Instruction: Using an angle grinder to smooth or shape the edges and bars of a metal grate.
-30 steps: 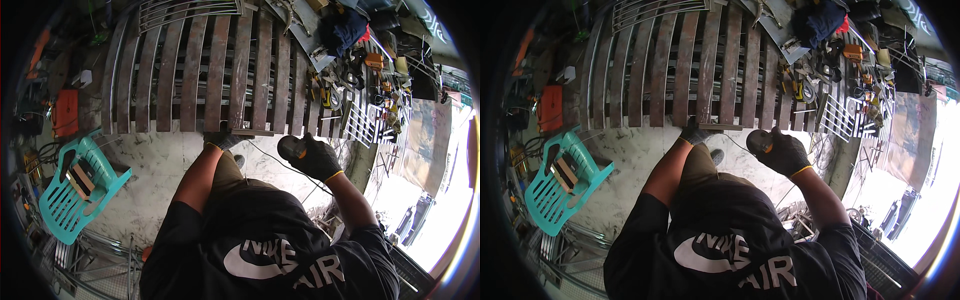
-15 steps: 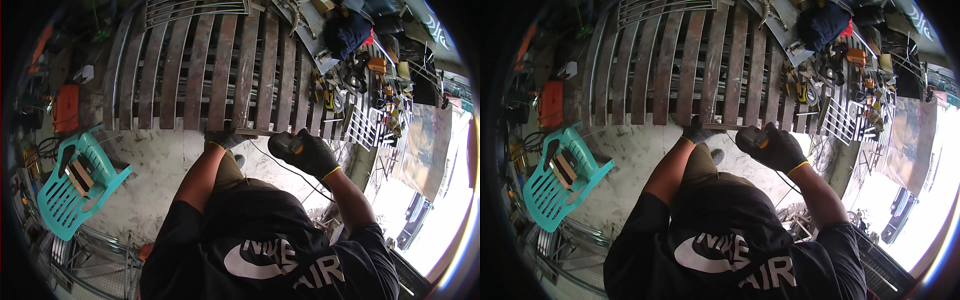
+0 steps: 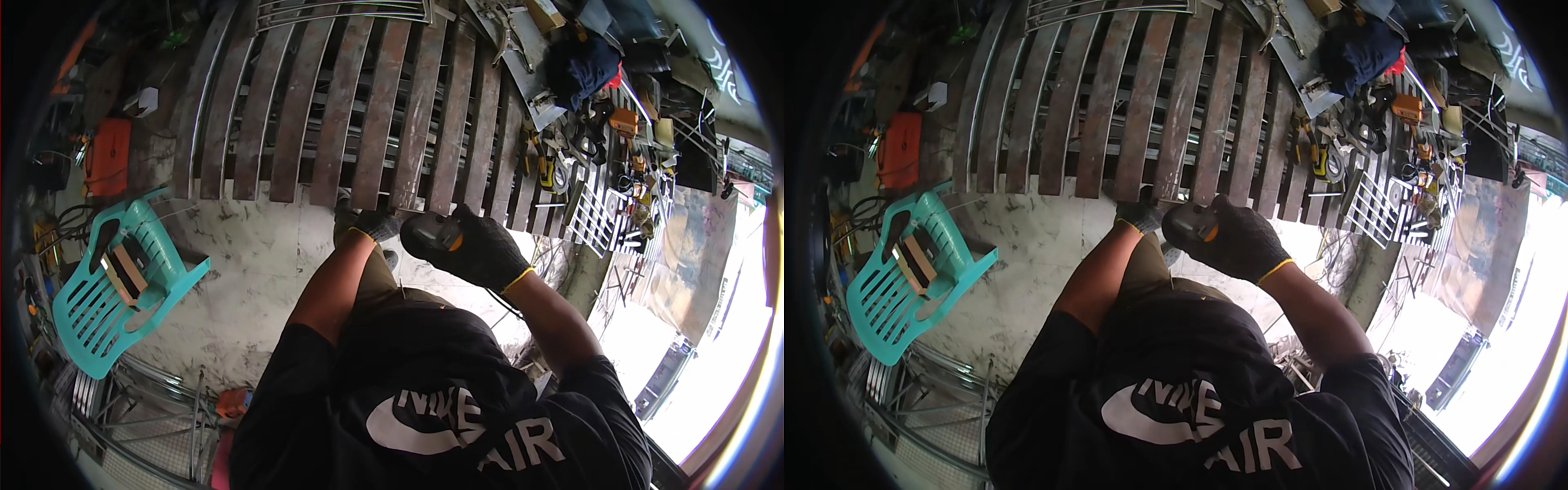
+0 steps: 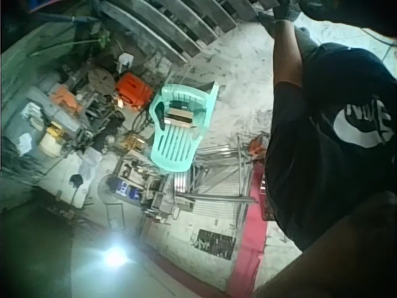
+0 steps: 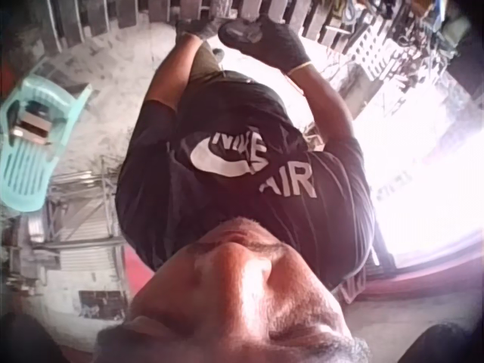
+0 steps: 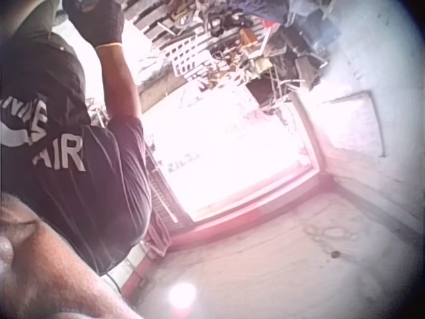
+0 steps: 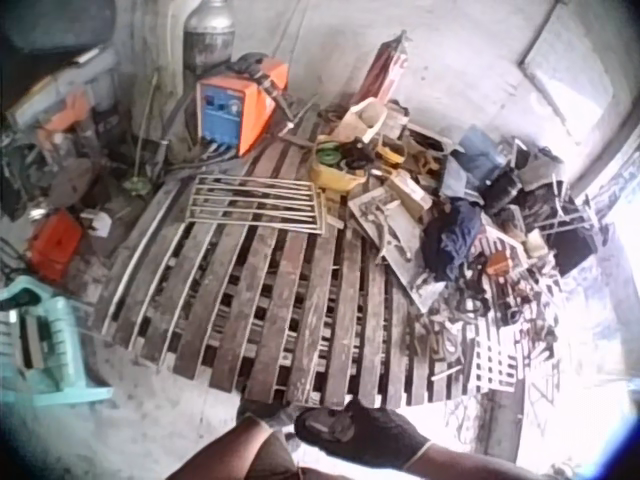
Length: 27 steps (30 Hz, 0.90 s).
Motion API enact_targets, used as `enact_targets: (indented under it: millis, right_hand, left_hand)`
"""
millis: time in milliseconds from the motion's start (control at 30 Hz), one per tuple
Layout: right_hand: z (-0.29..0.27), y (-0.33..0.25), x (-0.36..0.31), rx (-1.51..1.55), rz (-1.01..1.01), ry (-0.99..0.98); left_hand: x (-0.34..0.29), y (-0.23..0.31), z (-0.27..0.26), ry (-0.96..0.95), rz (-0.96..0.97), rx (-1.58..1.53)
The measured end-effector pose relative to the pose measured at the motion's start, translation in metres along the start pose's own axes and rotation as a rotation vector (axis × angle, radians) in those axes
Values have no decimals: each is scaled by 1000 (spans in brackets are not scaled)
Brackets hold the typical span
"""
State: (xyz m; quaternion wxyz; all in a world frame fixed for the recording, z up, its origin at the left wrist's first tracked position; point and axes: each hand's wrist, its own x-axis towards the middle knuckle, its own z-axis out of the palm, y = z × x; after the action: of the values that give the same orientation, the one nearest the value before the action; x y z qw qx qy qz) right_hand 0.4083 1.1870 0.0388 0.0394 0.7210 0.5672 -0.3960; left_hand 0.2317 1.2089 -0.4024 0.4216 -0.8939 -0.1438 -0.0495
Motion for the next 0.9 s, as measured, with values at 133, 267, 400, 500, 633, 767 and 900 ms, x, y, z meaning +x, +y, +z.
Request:
enact_targets:
  millis: [133,267,400,500,633,767,900]
  right_hand:
    - [8,-11,8,21,-51,13]
    - [11,-20,12,20,-38,-5]
    - [12,-26,14,14,-55,-13]
    - [11,-27,14,6,-71,-9]
    - [9,-22,12,46,-126,28]
    - [3,-8,5,18,-55,1]
    - [0,5,0,-52,-64,41]
  left_hand:
    - [2,-9,-6,2,-59,-203]
    - [1,-15,-9,-8,-86,-299]
    - [2,-17,-11,-6,-89,-330]
    - [3,-19,-11,8,-82,-330]
    - [5,-26,-13,24,-64,-330]
    - [13,-37,-21,73,-4,-278]
    - [16,-51,-24,141,140,-84]
